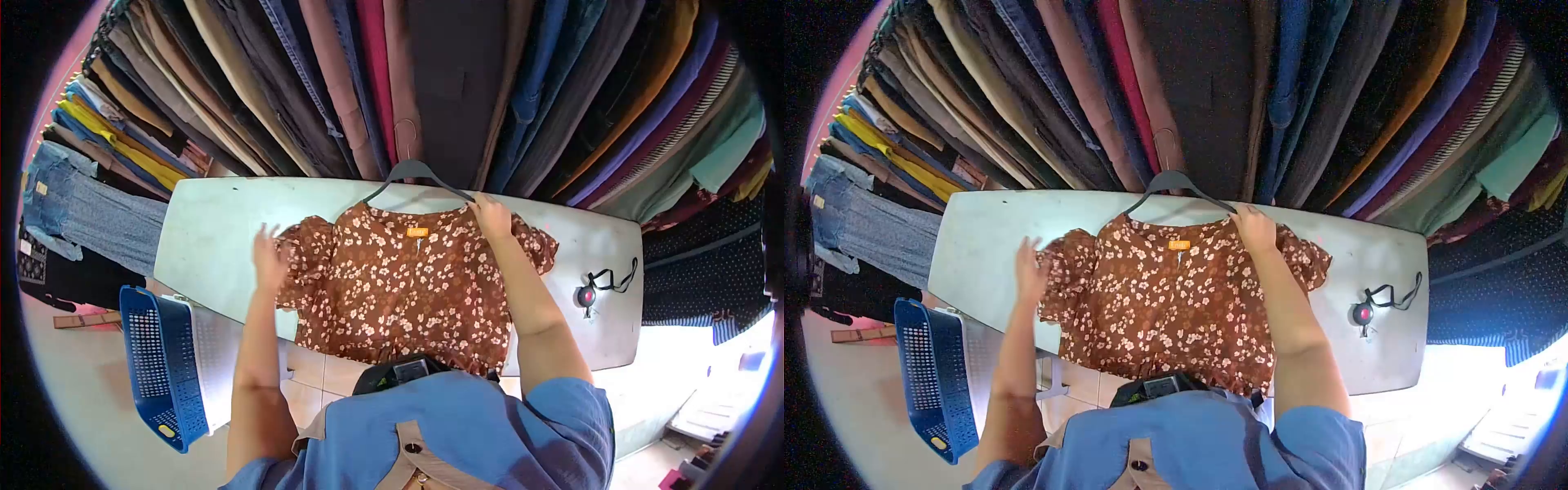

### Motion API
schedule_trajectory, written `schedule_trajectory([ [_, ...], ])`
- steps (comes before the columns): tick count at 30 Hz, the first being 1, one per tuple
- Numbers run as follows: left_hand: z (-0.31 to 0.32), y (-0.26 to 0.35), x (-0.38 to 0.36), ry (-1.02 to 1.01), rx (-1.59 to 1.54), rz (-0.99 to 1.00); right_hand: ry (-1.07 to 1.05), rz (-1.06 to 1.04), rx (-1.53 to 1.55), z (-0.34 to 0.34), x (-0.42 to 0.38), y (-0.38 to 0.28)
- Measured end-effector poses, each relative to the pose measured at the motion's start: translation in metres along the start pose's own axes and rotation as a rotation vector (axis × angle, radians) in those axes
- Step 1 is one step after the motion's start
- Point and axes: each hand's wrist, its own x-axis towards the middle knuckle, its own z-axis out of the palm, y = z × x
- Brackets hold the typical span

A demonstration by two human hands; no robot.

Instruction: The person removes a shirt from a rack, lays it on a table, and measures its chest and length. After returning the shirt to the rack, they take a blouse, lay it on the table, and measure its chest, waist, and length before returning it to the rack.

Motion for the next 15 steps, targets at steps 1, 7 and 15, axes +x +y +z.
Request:
schedule_trajectory([
  [1, 0.011, 0.006, -0.014, -0.173, -0.038, 0.085, -0.015, 0.004, -0.046, 0.013, -0.001, 0.006],
  [7, 0.061, 0.027, -0.078, -0.426, 0.172, 0.127, 0.217, 0.288, -0.163, -0.034, -0.091, -0.050],
  [15, 0.081, 0.021, -0.055, -0.450, 0.179, 0.040, -0.033, 0.488, -0.312, 0.014, -0.169, -0.026],
])
